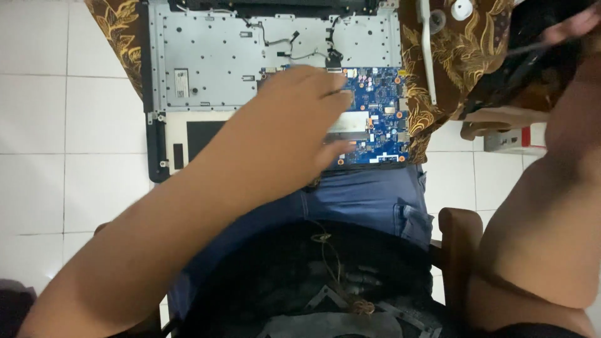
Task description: Reconnecting internal ribbon cables and components to a laptop motherboard during reassembly.
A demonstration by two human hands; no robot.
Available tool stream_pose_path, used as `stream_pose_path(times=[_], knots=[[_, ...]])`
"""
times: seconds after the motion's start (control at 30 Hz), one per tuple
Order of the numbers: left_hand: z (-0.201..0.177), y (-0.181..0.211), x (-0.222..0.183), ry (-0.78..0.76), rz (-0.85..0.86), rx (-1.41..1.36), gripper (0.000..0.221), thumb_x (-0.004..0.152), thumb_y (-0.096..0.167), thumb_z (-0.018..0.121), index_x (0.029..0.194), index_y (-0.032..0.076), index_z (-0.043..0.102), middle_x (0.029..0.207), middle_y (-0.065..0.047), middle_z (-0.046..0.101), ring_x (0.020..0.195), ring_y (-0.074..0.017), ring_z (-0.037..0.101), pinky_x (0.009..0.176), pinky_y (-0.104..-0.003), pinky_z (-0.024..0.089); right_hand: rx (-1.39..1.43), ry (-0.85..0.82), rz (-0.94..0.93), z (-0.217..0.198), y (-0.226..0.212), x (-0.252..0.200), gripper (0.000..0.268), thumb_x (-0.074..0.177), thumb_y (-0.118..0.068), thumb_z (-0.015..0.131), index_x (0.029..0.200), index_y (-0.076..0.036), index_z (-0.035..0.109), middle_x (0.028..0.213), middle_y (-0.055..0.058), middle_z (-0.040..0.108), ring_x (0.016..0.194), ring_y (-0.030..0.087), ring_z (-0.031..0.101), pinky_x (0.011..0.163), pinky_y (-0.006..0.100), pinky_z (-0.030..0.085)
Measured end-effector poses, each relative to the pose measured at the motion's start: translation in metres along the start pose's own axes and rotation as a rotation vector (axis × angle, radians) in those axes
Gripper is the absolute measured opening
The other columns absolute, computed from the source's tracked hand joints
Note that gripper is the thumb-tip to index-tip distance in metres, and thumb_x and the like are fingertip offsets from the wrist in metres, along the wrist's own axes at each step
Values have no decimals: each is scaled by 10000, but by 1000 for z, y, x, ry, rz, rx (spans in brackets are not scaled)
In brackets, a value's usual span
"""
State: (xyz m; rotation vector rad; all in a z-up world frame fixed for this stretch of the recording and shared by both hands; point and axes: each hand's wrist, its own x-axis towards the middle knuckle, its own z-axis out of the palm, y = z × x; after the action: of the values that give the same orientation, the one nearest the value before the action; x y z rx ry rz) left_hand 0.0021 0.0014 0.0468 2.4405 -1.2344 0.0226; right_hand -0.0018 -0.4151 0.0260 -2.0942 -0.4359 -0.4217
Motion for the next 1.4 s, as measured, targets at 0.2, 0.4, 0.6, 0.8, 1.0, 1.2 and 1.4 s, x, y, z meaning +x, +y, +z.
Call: stream_pose_path(times=[0.2, 0.4, 0.6, 0.8, 1.0, 1.2, 1.4], knots=[[8, -20, -24, 34, -73, 159, 812, 905, 611, 686, 1460, 36, 548, 1536, -184, 502, 1448, -354, 401, 1213, -523, 258, -331, 73, -10, 35, -26, 54, 280, 1269, 89, 618, 1498, 4, 481, 1391, 312, 632, 1219, 421, 647, 949, 493, 531], [10, -26, -21, -62, -87, 248, 876, 857, 700, 685, 1421, 40, 578, 1495, -146, 557, 1399, -328, 466, 1180, -489, 323, -746, -254, 188, 73, -32, 80, 92, 1090, -107, 800, 1106, -16, 794, 1066, 187, 680, 877, 351, 612, 614, 500, 430], [13, -26, -22, -28, -103, 195, 875, 849, 685, 721, 1412, 32, 567, 1473, -150, 562, 1385, -342, 464, 1158, -505, 353, -874, -326, 154, 77, -1, 84, 175, 1049, -154, 747, 986, 10, 754, 946, 220, 647, 949, 431, 601, 660, 529, 431], [15, -26, -24, 0, -73, 223, 906, 843, 711, 711, 1409, 17, 573, 1432, -146, 593, 1354, -338, 494, 1167, -497, 367, -847, -341, 38, 79, 6, 81, 164, 983, -76, 720, 1093, 33, 775, 1024, 243, 655, 981, 441, 616, 794, 496, 456], [16, -28, -23, 10, -50, 256, 911, 844, 729, 686, 1411, 25, 571, 1451, -148, 578, 1349, -341, 499, 1178, -492, 367, -755, -368, 183, 77, 12, 81, 320, 1115, -187, 687, 928, 50, 583, 988, 221, 570, 971, 385, 558, 820, 474, 411], [16, -28, -25, 12, -52, 269, 915, 845, 749, 658, 1420, 42, 581, 1464, -147, 576, 1379, -336, 485, 1193, -480, 350, -711, -283, 439, 80, -2, 79, 390, 1150, -275, 678, 914, -26, 491, 935, 127, 477, 826, 268, 449, 646, 440, 333], [18, -28, -26, 36, -55, 197, 891, 841, 699, 702, 1416, 30, 579, 1466, -167, 569, 1383, -348, 481, 1186, -488, 358, -541, -189, 394, 76, 14, 73, 72, 1140, -143, 717, 1096, -94, 689, 940, 31, 600, 881, 157, 525, 742, 341, 413]])
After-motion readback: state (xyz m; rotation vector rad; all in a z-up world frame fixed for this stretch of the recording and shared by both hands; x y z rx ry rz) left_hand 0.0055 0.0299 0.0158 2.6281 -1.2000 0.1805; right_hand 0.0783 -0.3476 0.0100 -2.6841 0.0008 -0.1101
